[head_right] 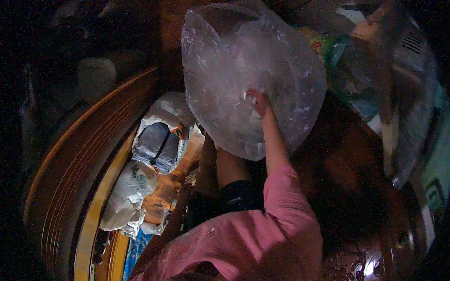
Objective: The person places a folded blue shirt into a plastic bag, seals it by hand, and then takes another shirt to fold it over a piece of cardboard on a table.
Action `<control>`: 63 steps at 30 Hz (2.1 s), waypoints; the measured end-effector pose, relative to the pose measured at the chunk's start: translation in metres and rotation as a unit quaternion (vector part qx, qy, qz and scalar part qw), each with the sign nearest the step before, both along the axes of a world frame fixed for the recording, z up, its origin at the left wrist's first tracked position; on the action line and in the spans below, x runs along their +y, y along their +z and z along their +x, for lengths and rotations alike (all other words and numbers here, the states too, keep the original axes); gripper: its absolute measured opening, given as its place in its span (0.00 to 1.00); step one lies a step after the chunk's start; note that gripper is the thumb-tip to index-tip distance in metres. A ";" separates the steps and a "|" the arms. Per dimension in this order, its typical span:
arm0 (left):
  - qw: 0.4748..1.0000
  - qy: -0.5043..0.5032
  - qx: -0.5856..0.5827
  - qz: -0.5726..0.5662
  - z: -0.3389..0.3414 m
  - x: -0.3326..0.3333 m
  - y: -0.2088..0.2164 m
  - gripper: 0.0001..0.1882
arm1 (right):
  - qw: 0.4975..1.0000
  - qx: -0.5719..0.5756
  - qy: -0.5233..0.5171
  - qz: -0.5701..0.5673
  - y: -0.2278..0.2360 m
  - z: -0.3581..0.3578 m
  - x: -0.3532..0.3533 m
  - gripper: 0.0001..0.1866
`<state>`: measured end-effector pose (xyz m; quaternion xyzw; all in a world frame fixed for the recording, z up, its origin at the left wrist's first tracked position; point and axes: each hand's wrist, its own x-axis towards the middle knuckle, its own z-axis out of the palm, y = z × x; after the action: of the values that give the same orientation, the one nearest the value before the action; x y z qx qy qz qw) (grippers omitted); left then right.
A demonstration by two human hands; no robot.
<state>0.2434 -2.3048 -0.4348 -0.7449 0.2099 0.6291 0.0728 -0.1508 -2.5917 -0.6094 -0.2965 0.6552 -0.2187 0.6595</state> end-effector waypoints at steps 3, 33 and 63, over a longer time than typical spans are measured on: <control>0.993 0.065 0.044 -0.089 0.020 0.031 -0.014 0.18 | 0.934 -0.105 -0.306 0.150 0.047 -0.008 0.033 0.17; 0.718 0.450 0.351 -0.399 -0.014 -0.140 0.206 0.39 | 0.876 -0.477 0.069 -0.028 0.431 0.168 0.028 0.21; 0.666 0.558 0.152 -0.470 0.235 0.284 0.237 0.24 | 0.705 0.143 0.644 -0.260 0.408 0.552 0.311 0.48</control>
<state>0.4787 -2.0208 -0.1974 -0.5523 0.0307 0.4744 -0.6848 0.4011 -2.2806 -0.2009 -0.8335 0.3086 0.1425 0.4356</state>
